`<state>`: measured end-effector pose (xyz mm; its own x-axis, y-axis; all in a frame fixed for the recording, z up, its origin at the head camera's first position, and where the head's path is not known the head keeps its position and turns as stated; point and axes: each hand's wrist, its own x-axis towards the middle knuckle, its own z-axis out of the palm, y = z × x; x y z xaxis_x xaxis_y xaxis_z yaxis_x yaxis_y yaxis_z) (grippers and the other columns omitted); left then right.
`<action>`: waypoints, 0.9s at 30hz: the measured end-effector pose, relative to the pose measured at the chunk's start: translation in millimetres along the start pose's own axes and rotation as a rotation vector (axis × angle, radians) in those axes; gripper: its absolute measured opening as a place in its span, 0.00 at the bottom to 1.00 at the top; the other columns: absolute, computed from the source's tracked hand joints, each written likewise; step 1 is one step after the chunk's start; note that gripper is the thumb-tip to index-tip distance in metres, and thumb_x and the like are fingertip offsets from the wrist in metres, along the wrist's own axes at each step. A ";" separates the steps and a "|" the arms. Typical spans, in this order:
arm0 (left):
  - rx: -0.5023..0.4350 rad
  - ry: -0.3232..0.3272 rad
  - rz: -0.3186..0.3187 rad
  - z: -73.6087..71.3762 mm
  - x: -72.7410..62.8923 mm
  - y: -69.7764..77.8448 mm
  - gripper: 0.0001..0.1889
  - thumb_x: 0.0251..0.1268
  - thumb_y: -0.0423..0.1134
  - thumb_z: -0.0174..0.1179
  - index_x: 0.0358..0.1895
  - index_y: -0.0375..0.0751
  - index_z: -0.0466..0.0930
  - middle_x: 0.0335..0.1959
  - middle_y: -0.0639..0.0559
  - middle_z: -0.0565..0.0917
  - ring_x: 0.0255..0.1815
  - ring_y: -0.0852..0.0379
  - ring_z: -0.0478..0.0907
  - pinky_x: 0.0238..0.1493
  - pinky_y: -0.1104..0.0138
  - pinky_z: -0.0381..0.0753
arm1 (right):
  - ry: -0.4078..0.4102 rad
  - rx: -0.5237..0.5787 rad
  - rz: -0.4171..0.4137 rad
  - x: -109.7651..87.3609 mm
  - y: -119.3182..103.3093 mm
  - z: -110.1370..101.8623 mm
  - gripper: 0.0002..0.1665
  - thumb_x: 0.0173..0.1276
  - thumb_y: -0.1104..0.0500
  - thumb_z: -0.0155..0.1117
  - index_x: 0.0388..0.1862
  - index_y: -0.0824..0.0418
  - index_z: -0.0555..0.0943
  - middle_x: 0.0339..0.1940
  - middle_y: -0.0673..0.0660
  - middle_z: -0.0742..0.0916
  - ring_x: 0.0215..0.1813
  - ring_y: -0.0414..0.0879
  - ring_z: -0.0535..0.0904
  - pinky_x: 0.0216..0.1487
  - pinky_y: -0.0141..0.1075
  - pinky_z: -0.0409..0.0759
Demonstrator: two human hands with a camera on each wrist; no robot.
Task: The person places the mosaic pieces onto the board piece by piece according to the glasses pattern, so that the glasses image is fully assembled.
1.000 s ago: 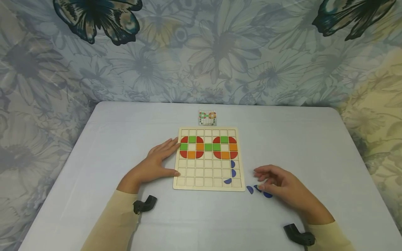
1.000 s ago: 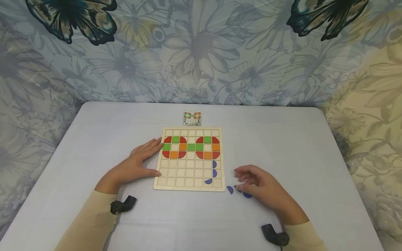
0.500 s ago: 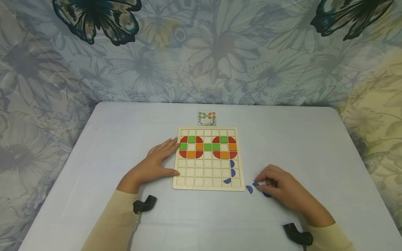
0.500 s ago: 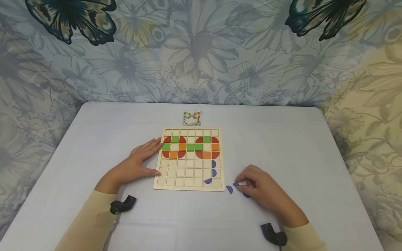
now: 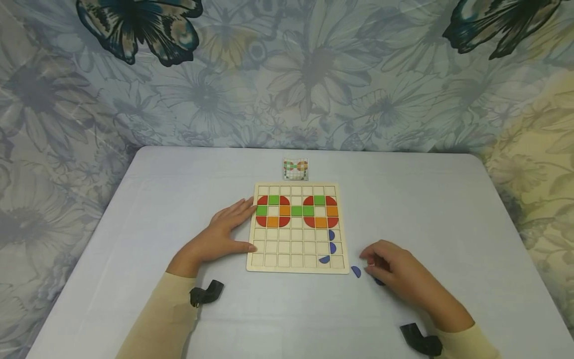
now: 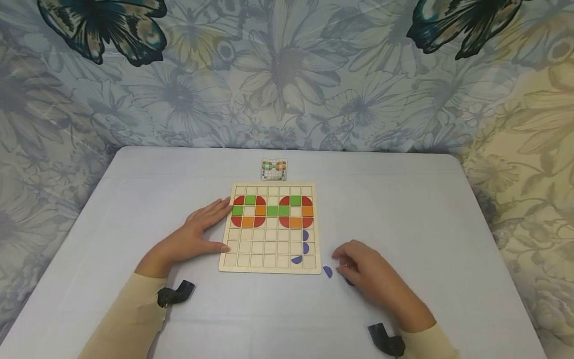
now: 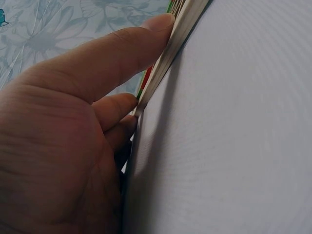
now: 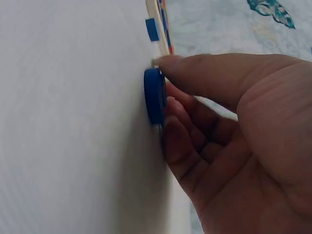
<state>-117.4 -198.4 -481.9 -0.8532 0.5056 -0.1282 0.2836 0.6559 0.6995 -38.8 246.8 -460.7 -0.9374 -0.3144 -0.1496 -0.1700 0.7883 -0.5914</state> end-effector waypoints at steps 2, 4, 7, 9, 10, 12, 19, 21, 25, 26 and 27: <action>0.001 -0.003 -0.002 -0.1 0.0 0.8 0.57 0.60 0.57 0.82 0.88 0.46 0.60 0.90 0.59 0.51 0.90 0.51 0.41 0.84 0.44 0.39 | 0.011 -0.027 -0.003 -2.2 1.8 -2.7 0.17 0.66 0.63 0.83 0.50 0.53 0.88 0.44 0.45 0.83 0.44 0.44 0.77 0.46 0.41 0.84; 0.003 -0.005 -0.004 -0.2 0.0 1.7 0.57 0.60 0.57 0.81 0.88 0.46 0.59 0.90 0.59 0.51 0.90 0.51 0.41 0.84 0.44 0.39 | 0.026 -0.051 -0.004 -5.0 5.5 -6.1 0.18 0.63 0.62 0.85 0.49 0.52 0.88 0.45 0.44 0.83 0.45 0.43 0.76 0.47 0.41 0.84; 0.007 -0.005 -0.007 -0.8 -0.1 2.6 0.57 0.60 0.57 0.82 0.88 0.45 0.59 0.90 0.58 0.51 0.90 0.51 0.41 0.84 0.44 0.39 | 0.032 -0.046 -0.001 -8.4 11.9 -10.6 0.15 0.63 0.61 0.86 0.43 0.50 0.88 0.41 0.43 0.82 0.42 0.42 0.76 0.44 0.38 0.82; 0.008 -0.005 -0.010 -1.2 -0.2 3.0 0.57 0.60 0.56 0.82 0.88 0.45 0.59 0.90 0.58 0.51 0.90 0.51 0.41 0.84 0.44 0.39 | 0.033 -0.024 -0.009 -9.6 15.3 -11.9 0.14 0.63 0.62 0.85 0.40 0.49 0.87 0.39 0.42 0.82 0.40 0.41 0.76 0.41 0.37 0.82; 0.008 -0.005 -0.011 -1.3 -0.3 3.1 0.57 0.60 0.56 0.82 0.88 0.45 0.59 0.90 0.58 0.51 0.90 0.51 0.41 0.84 0.44 0.39 | 0.031 -0.013 -0.014 -9.9 16.4 -12.3 0.14 0.64 0.62 0.85 0.39 0.49 0.86 0.38 0.41 0.81 0.39 0.41 0.76 0.40 0.36 0.81; 0.008 -0.007 -0.013 -1.4 -0.4 3.2 0.57 0.60 0.56 0.82 0.88 0.45 0.59 0.90 0.58 0.51 0.90 0.51 0.41 0.84 0.44 0.39 | 0.028 0.000 -0.019 -9.8 18.0 -12.7 0.13 0.64 0.62 0.85 0.37 0.49 0.86 0.37 0.41 0.81 0.38 0.40 0.76 0.39 0.36 0.80; 0.010 -0.008 -0.008 -1.0 -0.5 3.0 0.57 0.60 0.57 0.81 0.88 0.45 0.59 0.90 0.58 0.50 0.90 0.51 0.41 0.84 0.44 0.39 | 0.026 -0.017 -0.008 -11.9 22.8 -18.4 0.14 0.63 0.61 0.85 0.40 0.50 0.87 0.37 0.43 0.80 0.39 0.42 0.74 0.38 0.35 0.79; 0.010 -0.006 -0.005 -1.2 -0.7 2.5 0.57 0.60 0.57 0.81 0.88 0.45 0.59 0.90 0.58 0.50 0.90 0.51 0.41 0.84 0.44 0.39 | 0.033 -0.009 -0.026 -12.8 25.3 -20.0 0.14 0.63 0.64 0.84 0.39 0.49 0.86 0.37 0.42 0.80 0.38 0.41 0.75 0.38 0.34 0.79; 0.006 -0.004 0.000 -1.6 -1.0 1.7 0.57 0.60 0.58 0.81 0.88 0.45 0.59 0.90 0.58 0.51 0.90 0.51 0.41 0.84 0.44 0.39 | 0.038 0.007 -0.041 -12.8 27.7 -20.1 0.15 0.64 0.65 0.83 0.37 0.48 0.86 0.37 0.42 0.81 0.38 0.40 0.75 0.38 0.34 0.79; 0.005 -0.004 0.000 -1.6 -1.0 1.6 0.57 0.60 0.58 0.81 0.88 0.45 0.59 0.90 0.58 0.51 0.90 0.51 0.41 0.84 0.44 0.39 | 0.036 0.007 -0.032 -12.6 27.2 -19.7 0.14 0.64 0.65 0.83 0.37 0.49 0.86 0.37 0.42 0.81 0.38 0.40 0.75 0.38 0.34 0.79; 0.004 -0.004 0.001 -1.5 -1.0 1.6 0.57 0.60 0.58 0.81 0.88 0.45 0.59 0.90 0.58 0.51 0.90 0.51 0.41 0.84 0.44 0.39 | 0.033 0.009 -0.021 -12.5 26.4 -19.3 0.14 0.65 0.65 0.83 0.37 0.49 0.86 0.37 0.42 0.81 0.38 0.41 0.75 0.38 0.35 0.80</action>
<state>-116.8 -198.7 -479.6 -0.8511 0.5084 -0.1305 0.2859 0.6576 0.6970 -37.4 281.8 -459.2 -0.9432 -0.3129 -0.1115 -0.1866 0.7767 -0.6015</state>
